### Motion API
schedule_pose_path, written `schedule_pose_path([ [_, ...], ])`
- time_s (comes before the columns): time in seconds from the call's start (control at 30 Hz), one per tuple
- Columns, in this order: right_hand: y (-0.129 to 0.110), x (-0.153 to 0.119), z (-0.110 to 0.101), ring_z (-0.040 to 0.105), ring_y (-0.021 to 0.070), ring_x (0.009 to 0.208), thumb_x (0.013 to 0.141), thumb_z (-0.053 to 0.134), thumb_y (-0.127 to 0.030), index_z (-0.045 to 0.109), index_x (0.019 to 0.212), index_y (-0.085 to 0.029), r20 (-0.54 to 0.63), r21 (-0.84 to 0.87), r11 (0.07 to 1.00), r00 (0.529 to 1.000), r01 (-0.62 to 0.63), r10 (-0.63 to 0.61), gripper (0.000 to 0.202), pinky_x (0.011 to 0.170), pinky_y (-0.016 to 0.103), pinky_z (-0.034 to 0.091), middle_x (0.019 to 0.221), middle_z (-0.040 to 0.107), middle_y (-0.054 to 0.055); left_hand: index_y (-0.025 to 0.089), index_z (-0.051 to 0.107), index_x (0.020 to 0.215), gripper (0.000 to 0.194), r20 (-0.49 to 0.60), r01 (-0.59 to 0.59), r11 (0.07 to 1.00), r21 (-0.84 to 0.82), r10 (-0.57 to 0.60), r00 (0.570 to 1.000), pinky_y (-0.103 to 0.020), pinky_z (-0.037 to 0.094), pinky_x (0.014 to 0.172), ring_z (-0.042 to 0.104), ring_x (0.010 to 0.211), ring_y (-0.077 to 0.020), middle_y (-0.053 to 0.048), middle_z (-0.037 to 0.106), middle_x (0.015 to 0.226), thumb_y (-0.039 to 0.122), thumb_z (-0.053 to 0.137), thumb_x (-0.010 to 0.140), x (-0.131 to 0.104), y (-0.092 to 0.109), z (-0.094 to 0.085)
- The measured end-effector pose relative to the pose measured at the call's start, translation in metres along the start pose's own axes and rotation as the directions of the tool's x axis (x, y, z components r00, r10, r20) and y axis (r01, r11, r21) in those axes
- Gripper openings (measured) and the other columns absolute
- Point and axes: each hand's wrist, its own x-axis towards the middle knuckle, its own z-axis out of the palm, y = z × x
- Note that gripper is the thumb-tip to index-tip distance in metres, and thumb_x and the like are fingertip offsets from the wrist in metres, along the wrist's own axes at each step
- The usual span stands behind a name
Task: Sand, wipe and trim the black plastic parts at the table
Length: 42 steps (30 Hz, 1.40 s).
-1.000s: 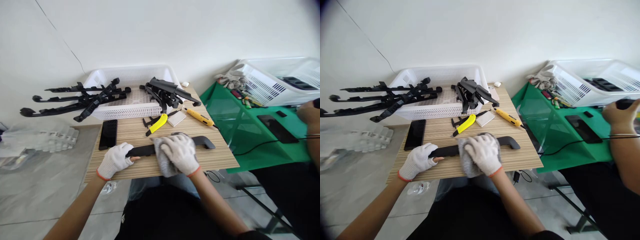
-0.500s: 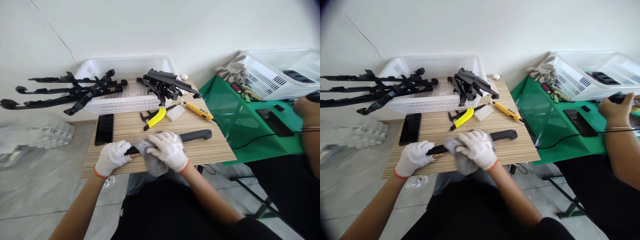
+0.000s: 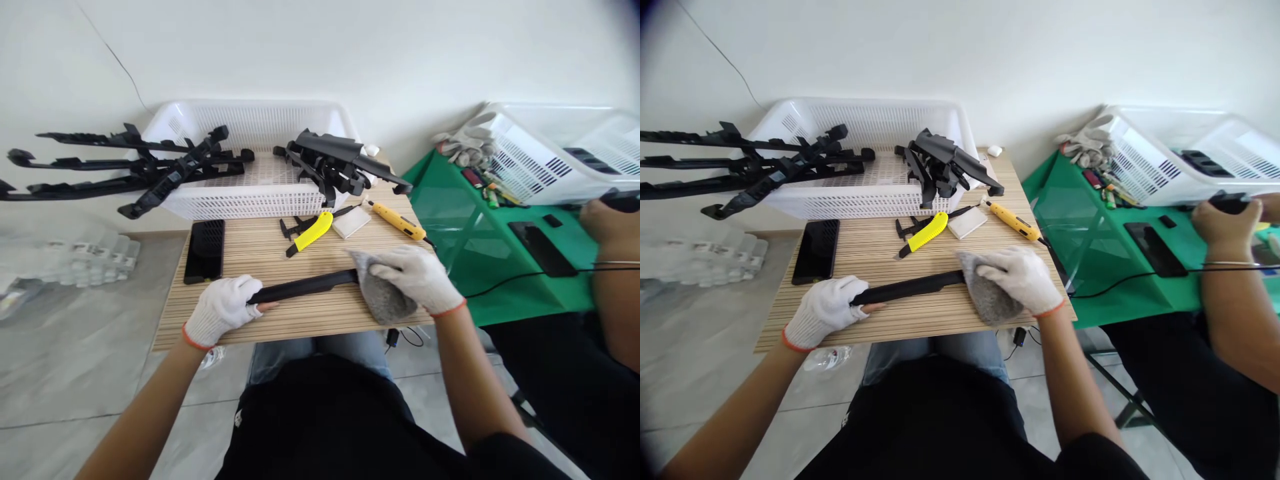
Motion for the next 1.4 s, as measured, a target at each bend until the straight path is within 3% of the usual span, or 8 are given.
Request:
schedule_pose_path([
  [0.23, -0.124, 0.067, 0.047, 0.067, 0.0194, 0.093, 0.096, 0.055, -0.057, 0.075, 0.115, -0.039, 0.258, 0.068, 0.991, 0.957, 0.117, -0.13, 0.033, 0.074, 0.03, 0.043, 0.1, 0.077, -0.002, 0.02, 0.061, 0.073, 0.042, -0.001, 0.034, 0.999, 0.003, -0.034, 0.999, -0.029, 0.029, 0.05, 0.053, 0.053, -0.0157, -0.002, 0.058, 0.062, 0.054, 0.048, 0.095, -0.002, -0.004, 0.002],
  [0.37, -0.149, 0.074, 0.062, 0.066, 0.0216, 0.097, 0.096, 0.056, -0.055, 0.077, 0.113, -0.031, 0.224, 0.065, 0.977, 0.951, 0.204, -0.213, 0.036, 0.081, 0.032, 0.044, 0.101, 0.077, 0.002, 0.02, 0.059, 0.071, 0.04, -0.009, 0.004, 1.0, -0.02, -0.004, 1.0, -0.03, 0.028, 0.05, 0.052, 0.052, -0.0161, -0.002, 0.057, 0.061, 0.051, 0.047, 0.095, -0.002, -0.005, -0.001],
  [0.6, -0.052, 0.035, 0.034, 0.068, 0.0213, 0.094, 0.099, 0.051, -0.054, 0.072, 0.124, -0.024, -0.009, 0.014, 0.962, 0.962, 0.273, -0.273, 0.044, 0.087, 0.032, 0.045, 0.105, 0.076, 0.006, 0.02, 0.063, 0.073, 0.048, -0.049, 0.053, 0.997, -0.06, -0.056, 0.997, -0.029, 0.029, 0.051, 0.053, 0.053, -0.015, -0.002, 0.057, 0.063, 0.06, 0.049, 0.095, -0.001, -0.001, 0.001],
  [0.73, 0.016, -0.006, 0.016, 0.067, 0.0237, 0.09, 0.098, 0.045, -0.049, 0.076, 0.106, -0.022, -0.186, -0.021, 0.995, 0.978, -0.095, 0.089, 0.043, 0.083, 0.033, 0.046, 0.102, 0.076, 0.008, 0.019, 0.065, 0.077, 0.05, 0.006, 0.078, 0.995, -0.06, -0.078, 0.997, -0.029, 0.033, 0.054, 0.057, 0.057, -0.0171, -0.003, 0.061, 0.066, 0.063, 0.047, 0.094, 0.0, -0.001, 0.002],
  [0.83, 0.045, -0.031, 0.014, 0.062, 0.0237, 0.072, 0.094, 0.038, -0.051, 0.071, 0.081, -0.019, -0.25, 0.03, 0.889, 0.858, -0.457, 0.449, 0.047, 0.065, 0.032, 0.043, 0.078, 0.072, 0.009, 0.019, 0.066, 0.082, 0.051, 0.021, 0.093, 0.993, -0.078, -0.091, 0.996, -0.029, 0.034, 0.054, 0.06, 0.06, -0.0177, -0.004, 0.064, 0.071, 0.064, 0.046, 0.095, 0.001, -0.001, 0.001],
  [0.97, 0.046, -0.038, 0.013, 0.057, 0.0212, 0.063, 0.089, 0.042, -0.058, 0.06, 0.068, -0.022, -0.192, 0.027, 0.842, 0.824, -0.538, 0.533, 0.046, 0.058, 0.03, 0.037, 0.064, 0.064, 0.005, 0.019, 0.066, 0.086, 0.052, 0.057, 0.096, 0.99, -0.102, -0.091, 0.994, -0.029, 0.035, 0.053, 0.06, 0.061, -0.0181, -0.005, 0.065, 0.074, 0.065, 0.042, 0.095, 0.001, -0.003, 0.0],
  [1.2, -0.024, 0.005, 0.016, 0.061, 0.0213, 0.076, 0.099, 0.042, -0.058, 0.075, 0.09, -0.021, -0.097, -0.122, 0.98, 0.985, -0.155, 0.143, 0.05, 0.066, 0.032, 0.035, 0.081, 0.072, 0.008, 0.019, 0.066, 0.082, 0.051, 0.041, 0.08, 0.992, -0.1, -0.076, 0.996, -0.028, 0.035, 0.052, 0.059, 0.059, -0.0173, -0.004, 0.062, 0.069, 0.064, 0.044, 0.095, 0.0, -0.003, 0.002],
  [1.4, -0.145, 0.042, 0.065, 0.064, 0.0216, 0.085, 0.1, 0.043, -0.061, 0.072, 0.113, -0.024, -0.017, -0.035, 0.994, 0.994, 0.106, -0.107, 0.049, 0.077, 0.034, 0.036, 0.092, 0.075, 0.005, 0.018, 0.07, 0.097, 0.041, 0.016, 0.036, 0.992, -0.118, -0.034, 0.999, -0.034, 0.052, 0.064, 0.067, 0.075, -0.0238, -0.011, 0.072, 0.088, 0.055, 0.054, 0.089, -0.01, -0.013, 0.017],
])
